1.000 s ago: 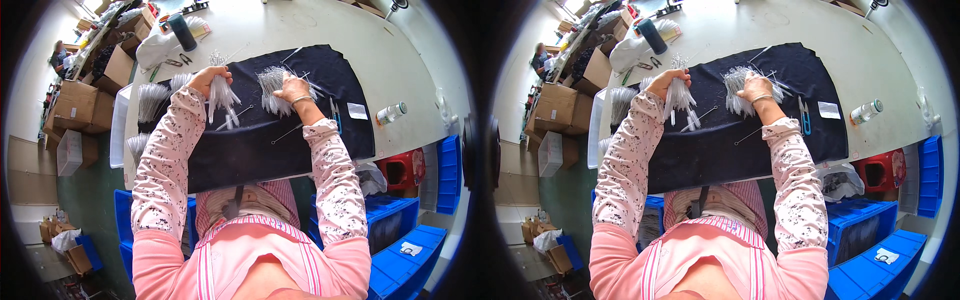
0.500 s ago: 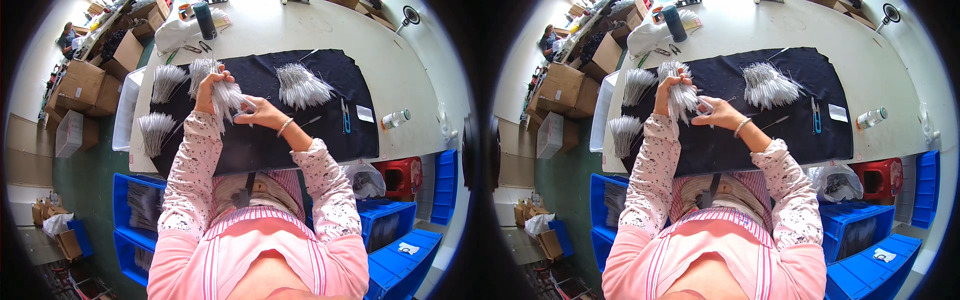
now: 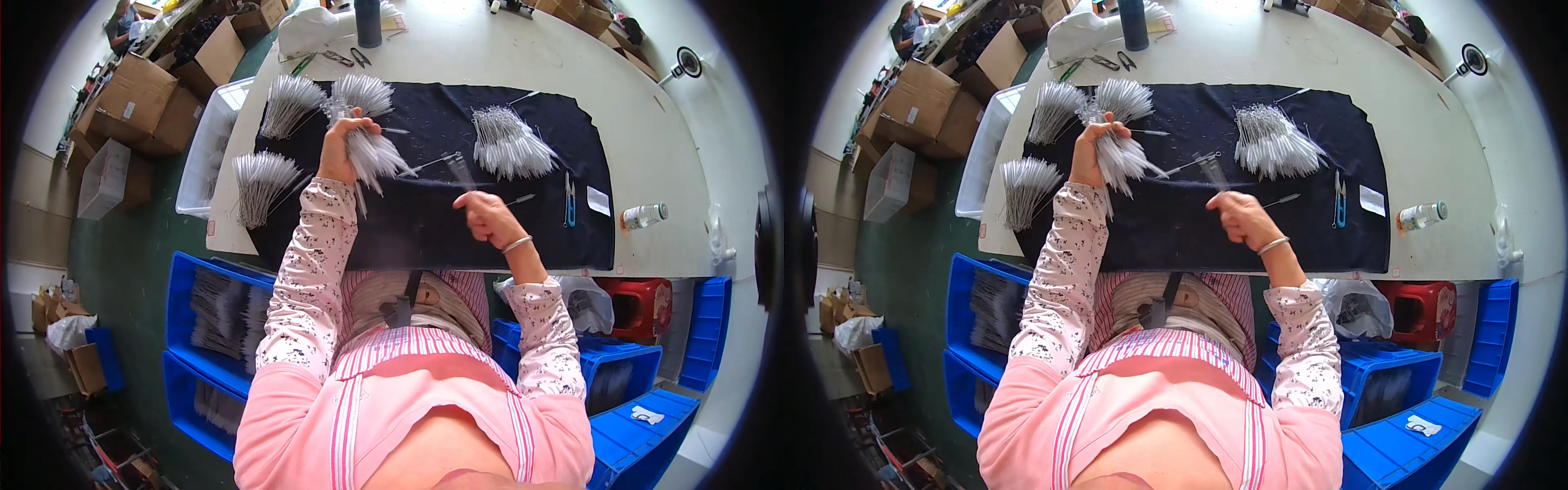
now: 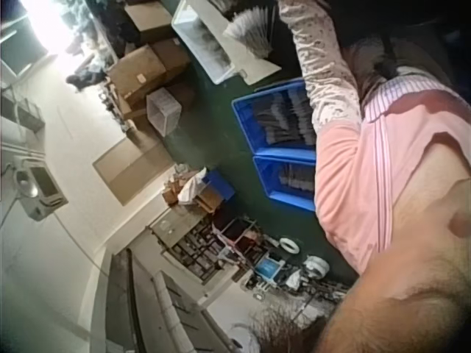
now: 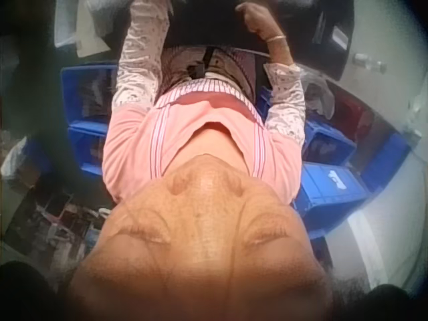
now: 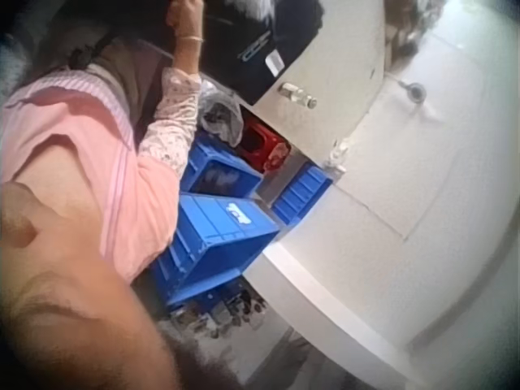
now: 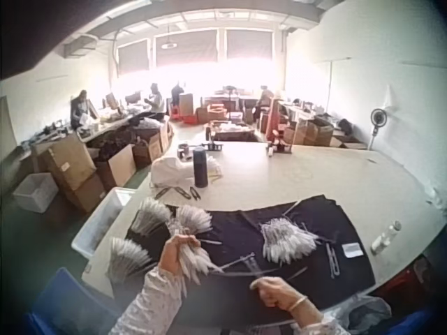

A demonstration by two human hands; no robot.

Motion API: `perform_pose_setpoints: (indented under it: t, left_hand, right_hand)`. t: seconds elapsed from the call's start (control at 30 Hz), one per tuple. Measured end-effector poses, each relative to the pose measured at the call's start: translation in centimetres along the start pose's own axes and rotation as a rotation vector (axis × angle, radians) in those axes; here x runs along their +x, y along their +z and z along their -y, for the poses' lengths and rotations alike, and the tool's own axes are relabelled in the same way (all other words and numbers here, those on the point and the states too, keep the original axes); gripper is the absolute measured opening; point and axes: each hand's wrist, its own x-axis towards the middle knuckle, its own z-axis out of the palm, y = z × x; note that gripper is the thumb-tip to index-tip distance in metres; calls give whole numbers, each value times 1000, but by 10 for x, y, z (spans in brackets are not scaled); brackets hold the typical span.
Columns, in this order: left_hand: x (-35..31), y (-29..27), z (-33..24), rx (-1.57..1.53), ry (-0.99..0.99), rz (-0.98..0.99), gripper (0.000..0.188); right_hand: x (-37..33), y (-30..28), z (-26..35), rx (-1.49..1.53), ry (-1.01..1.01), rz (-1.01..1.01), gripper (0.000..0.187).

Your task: The person gathers loose white sticks from a table, aligns them into bundles, and secures them with metal wire ties. They then place the finished bundles into a white plastic tray. The process is repeated continuously throughout the clip.

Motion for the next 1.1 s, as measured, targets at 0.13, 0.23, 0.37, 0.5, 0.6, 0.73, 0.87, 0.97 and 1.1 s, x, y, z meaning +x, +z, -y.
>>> perform_pose_setpoints:
  t: [0.13,0.23,0.37,0.5,0.6,0.73,0.87,0.97,1.1]
  left_hand:
    - [-21,23,27,161,-61,-41,35]
    - [-31,30,50,247,-65,-3,38]
    - [-33,22,74,166,-59,80,36]
    - [-39,21,78,224,-26,13,27]
    - [-39,15,81,301,21,2,24]
    - [-46,37,84,454,146,56,21]
    - [-49,60,80,569,238,134,22]
    - [-53,72,67,745,333,115,16]
    - [-53,74,56,751,443,157,12]
  right_hand:
    - [3,20,23,107,-310,-183,36]
    - [25,45,31,-223,-470,-325,31]
    - [62,69,12,-1151,-828,-481,24]
    - [55,89,4,-1363,-899,-489,38]
    - [58,72,20,-1295,-954,-516,38]
    - [47,83,75,-541,-680,-407,20]
    - [32,88,105,-378,-847,-354,13]
    - [12,101,123,-284,-1143,-518,14]
    - [-6,91,133,-612,-1255,-790,10]
